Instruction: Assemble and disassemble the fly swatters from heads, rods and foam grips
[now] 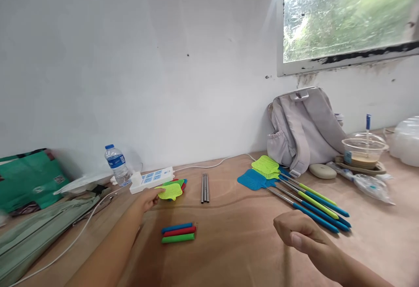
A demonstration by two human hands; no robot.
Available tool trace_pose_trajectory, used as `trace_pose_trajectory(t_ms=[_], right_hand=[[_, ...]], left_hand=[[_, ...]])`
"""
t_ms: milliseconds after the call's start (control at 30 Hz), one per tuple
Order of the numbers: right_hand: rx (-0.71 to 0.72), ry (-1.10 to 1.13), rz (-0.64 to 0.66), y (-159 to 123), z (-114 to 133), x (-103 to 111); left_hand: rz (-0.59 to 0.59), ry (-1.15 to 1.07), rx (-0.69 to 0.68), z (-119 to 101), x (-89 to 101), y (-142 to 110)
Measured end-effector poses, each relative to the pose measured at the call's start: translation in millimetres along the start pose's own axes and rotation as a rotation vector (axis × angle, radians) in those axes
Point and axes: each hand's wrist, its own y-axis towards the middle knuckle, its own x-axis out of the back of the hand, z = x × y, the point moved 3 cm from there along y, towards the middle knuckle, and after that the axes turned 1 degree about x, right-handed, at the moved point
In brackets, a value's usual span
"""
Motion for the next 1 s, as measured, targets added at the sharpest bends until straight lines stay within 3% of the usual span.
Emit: trace_pose_trajectory(t_ms=[267, 367, 467, 600, 633, 733, 833, 900, 1000], right_hand=[[-0.119, 0.361, -0.113, -1.7, -2.9, 7.6], [-0.107, 0.515, -0.153, 3.1, 0.7, 12.7], [-0.107, 0.634, -0.218, 6.0, 2.6, 19.4], [-0.143, 0.790, -0.335, 5.3, -3.2, 26.7], [-0.154, 0.820, -0.374, 4.9, -6.0, 27.6], [-0.179, 0.859, -0.503, 3.9, -17.0, 27.4], [-0.214, 0.908, -0.560, 3.0, -30.6, 22.2], [-0.225, 0.929, -0.573, 2.4, -38.1, 16.9], [-0.236, 0.889, -0.582, 3.3, -42.0, 4.6]], left_hand=[[-0.207, 0.029, -0.196, -6.3, 2.6, -6.3], [-0.242, 0.008, -0.322, -12.8, -6.8, -23.8], [-0.215, 0.017, -0.464, -15.1, -28.2, -55.8], [-0.019, 0.062, -0.642, 3.5, -67.2, -125.3], [0.075, 0.102, -0.678, 12.8, -77.3, -144.9], [0.591, 0.409, -0.894, 48.3, -111.5, -201.0], [0.830, 0.595, -0.919, 85.6, -135.2, -226.9], [0.868, 0.657, -0.930, 102.1, -148.0, -229.4], [0.803, 0.655, -0.909, 111.1, -158.6, -222.3]])
